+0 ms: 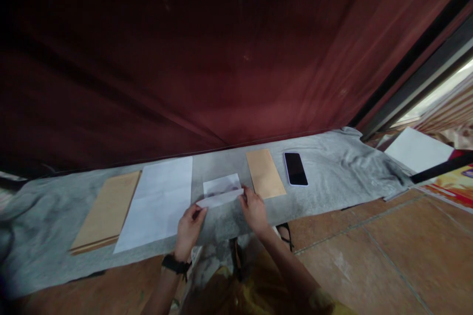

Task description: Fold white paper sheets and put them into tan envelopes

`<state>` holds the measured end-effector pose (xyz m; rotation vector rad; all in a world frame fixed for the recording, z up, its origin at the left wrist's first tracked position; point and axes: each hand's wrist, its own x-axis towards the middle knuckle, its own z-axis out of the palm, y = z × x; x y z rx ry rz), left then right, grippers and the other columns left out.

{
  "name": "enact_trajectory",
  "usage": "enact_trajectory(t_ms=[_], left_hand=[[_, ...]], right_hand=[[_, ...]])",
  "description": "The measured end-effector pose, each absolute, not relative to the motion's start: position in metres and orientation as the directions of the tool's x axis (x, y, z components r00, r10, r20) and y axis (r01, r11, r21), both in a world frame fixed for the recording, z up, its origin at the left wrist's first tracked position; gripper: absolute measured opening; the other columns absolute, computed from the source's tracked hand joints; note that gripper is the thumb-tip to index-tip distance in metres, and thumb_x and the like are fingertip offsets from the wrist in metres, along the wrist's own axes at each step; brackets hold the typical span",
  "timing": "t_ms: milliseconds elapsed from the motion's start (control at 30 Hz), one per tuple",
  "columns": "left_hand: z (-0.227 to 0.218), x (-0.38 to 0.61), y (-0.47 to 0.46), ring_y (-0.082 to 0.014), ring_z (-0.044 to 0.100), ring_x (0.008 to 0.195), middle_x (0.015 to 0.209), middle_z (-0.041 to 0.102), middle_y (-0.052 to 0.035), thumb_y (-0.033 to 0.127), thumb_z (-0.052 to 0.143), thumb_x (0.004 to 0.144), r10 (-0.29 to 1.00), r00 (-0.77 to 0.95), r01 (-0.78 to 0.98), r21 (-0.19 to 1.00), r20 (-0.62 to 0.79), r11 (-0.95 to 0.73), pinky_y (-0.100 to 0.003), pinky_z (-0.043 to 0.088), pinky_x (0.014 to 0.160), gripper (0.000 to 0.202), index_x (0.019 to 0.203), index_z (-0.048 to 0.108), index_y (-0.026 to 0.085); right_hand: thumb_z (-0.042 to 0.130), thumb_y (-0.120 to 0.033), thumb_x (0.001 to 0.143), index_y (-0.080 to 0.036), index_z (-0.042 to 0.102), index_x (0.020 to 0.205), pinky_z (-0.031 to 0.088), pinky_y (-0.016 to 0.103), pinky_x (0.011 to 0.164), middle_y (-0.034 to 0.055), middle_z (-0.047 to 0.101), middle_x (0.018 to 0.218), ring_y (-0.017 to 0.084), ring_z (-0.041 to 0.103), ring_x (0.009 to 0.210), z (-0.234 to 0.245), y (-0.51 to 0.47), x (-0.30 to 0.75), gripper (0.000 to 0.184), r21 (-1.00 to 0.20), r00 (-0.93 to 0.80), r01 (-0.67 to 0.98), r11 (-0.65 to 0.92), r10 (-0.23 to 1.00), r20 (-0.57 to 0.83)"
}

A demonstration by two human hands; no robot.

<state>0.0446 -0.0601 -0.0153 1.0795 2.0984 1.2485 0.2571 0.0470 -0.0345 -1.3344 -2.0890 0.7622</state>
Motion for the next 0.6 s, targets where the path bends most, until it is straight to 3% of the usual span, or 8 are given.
enact_trajectory(t_ms=[233, 367, 600], left_hand=[[-0.001, 0.057, -0.043, -0.0209, 0.064, 0.078, 0.083, 0.069, -0.0015, 0.033, 0.061, 0.086, 0.767, -0.641, 0.467, 0.773, -0.037, 0.428, -0.030, 0.046, 0.072, 0.061, 0.145, 0.047, 0.021], [0.004, 0.061, -0.036, -0.0222, 0.064, 0.083, 0.087, 0.069, -0.0042, 0.030, 0.058, 0.088, 0.750, -0.659, 0.527, 0.682, -0.048, 0.507, -0.030, 0.044, 0.072, 0.065, 0.150, 0.040, 0.019], [0.006, 0.066, -0.030, -0.0250, 0.065, 0.091, 0.090, 0.072, -0.0056, 0.031, 0.061, 0.086, 0.707, -0.702, 0.509, 0.634, -0.085, 0.582, -0.031, 0.044, 0.073, 0.068, 0.150, 0.040, 0.024]], right_hand=[[0.044, -0.032, 0.099, -0.019, 0.055, 0.131, 0.050, 0.033, 0.089, 0.0109, 0.072, 0.116, 0.024, 0.069, 0.101, -0.030, 0.053, 0.242, 0.036, -0.625, -0.256, 0.730, 0.278, 0.958, 0.127], [0.042, -0.030, 0.101, -0.017, 0.052, 0.135, 0.050, 0.033, 0.088, 0.0129, 0.070, 0.119, 0.025, 0.068, 0.105, -0.030, 0.056, 0.236, 0.038, -0.551, -0.260, 0.784, 0.287, 0.957, 0.128], [0.044, -0.026, 0.101, -0.017, 0.050, 0.137, 0.049, 0.029, 0.082, 0.0129, 0.071, 0.111, 0.022, 0.070, 0.095, -0.027, 0.058, 0.230, 0.038, -0.428, -0.250, 0.866, 0.259, 0.965, 0.078]])
